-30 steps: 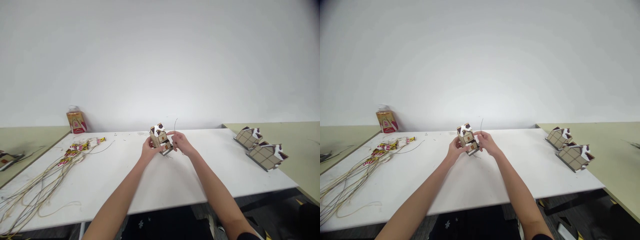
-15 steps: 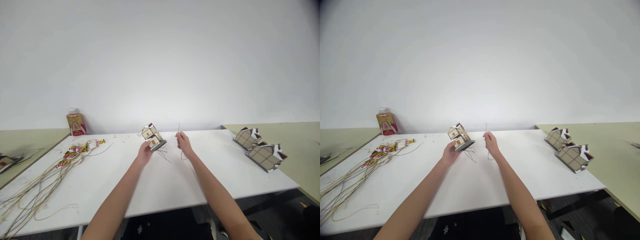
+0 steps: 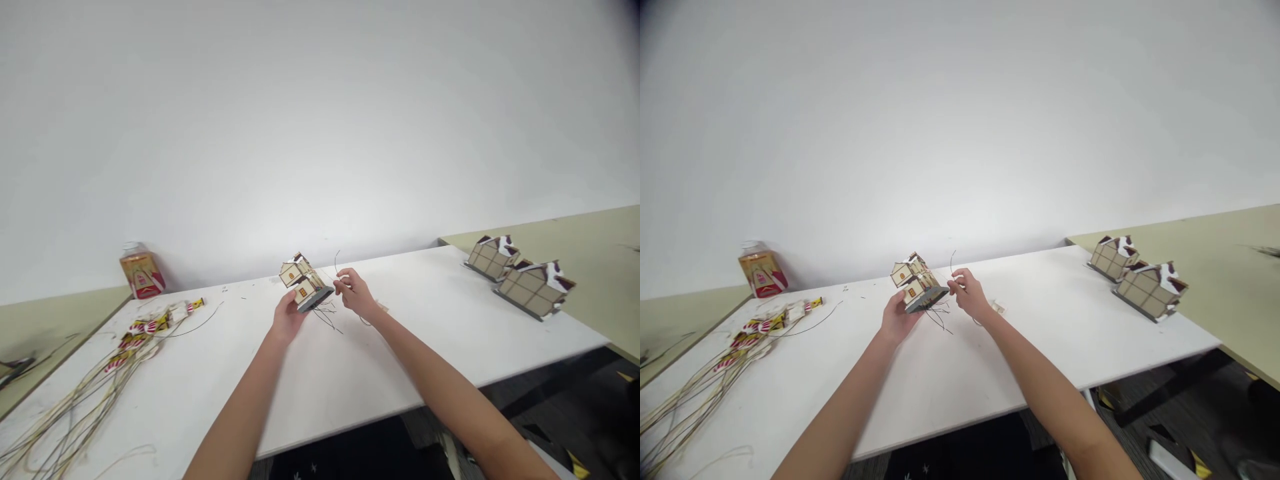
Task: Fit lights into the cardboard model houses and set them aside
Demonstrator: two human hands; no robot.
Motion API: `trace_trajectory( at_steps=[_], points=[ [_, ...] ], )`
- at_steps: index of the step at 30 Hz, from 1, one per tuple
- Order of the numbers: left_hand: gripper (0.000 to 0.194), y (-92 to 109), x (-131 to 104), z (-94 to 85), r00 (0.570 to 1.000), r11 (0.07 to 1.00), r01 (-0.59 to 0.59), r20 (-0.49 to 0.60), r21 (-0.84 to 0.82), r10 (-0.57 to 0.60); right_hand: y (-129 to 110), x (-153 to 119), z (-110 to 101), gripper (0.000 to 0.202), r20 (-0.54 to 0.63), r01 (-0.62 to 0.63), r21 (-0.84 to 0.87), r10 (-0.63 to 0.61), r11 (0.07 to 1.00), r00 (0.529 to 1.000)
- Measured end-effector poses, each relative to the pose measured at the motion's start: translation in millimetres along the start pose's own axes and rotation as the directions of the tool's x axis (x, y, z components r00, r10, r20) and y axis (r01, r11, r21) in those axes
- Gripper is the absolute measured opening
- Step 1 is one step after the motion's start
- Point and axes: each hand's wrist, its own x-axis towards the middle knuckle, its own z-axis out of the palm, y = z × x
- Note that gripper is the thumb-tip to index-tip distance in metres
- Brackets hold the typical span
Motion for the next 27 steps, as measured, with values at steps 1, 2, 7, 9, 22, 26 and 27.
trace_trajectory(
  at_steps=[1, 2, 7, 9, 22, 26, 27],
  points=[
    [0.044, 0.0, -0.1, 0.4, 1.000, 1.000, 0.000, -0.001, 0.002, 0.000, 0.6, -0.2, -0.1, 0.030, 0.008, 0.002, -0.023, -0.002, 1.000, 1.000],
    [0.044, 0.2, -0.3, 0.7, 1.000, 1.000, 0.004, 0.002, 0.007, -0.004, 0.9, -0.7, -0.1, 0.028, 0.012, 0.003, -0.050, -0.002, 0.999, 1.000],
    [0.045, 2.5, -0.8, 1.7, 1.000, 0.999, 0.025, 0.007, 0.036, -0.026, -0.2, -3.8, -1.3, 0.031, -0.036, 0.041, -0.191, -0.049, 0.981, 0.998],
    [0.047, 4.0, -0.9, 2.1, 0.999, 0.999, 0.019, 0.040, 0.040, -0.021, -1.0, -3.9, -2.4, 0.034, -0.043, 0.051, -0.186, -0.060, 0.981, 0.997],
    [0.053, 3.1, 0.2, 0.1, 0.999, 0.999, 0.004, 0.053, 0.048, -0.006, -4.6, -0.1, -3.0, 0.036, -0.034, 0.007, 0.258, 0.002, 0.966, 0.999],
    [0.052, 1.9, 0.0, -1.7, 0.996, 0.999, -0.003, 0.089, 0.051, -0.001, -5.1, -1.2, -3.9, 0.027, -0.020, 0.039, 0.180, -0.036, 0.983, 0.999],
    [0.052, 1.8, 0.0, -2.0, 0.996, 0.999, 0.003, 0.091, 0.049, -0.008, -5.2, -1.8, -4.2, 0.025, -0.015, 0.061, 0.115, -0.060, 0.992, 0.998]
  ],
)
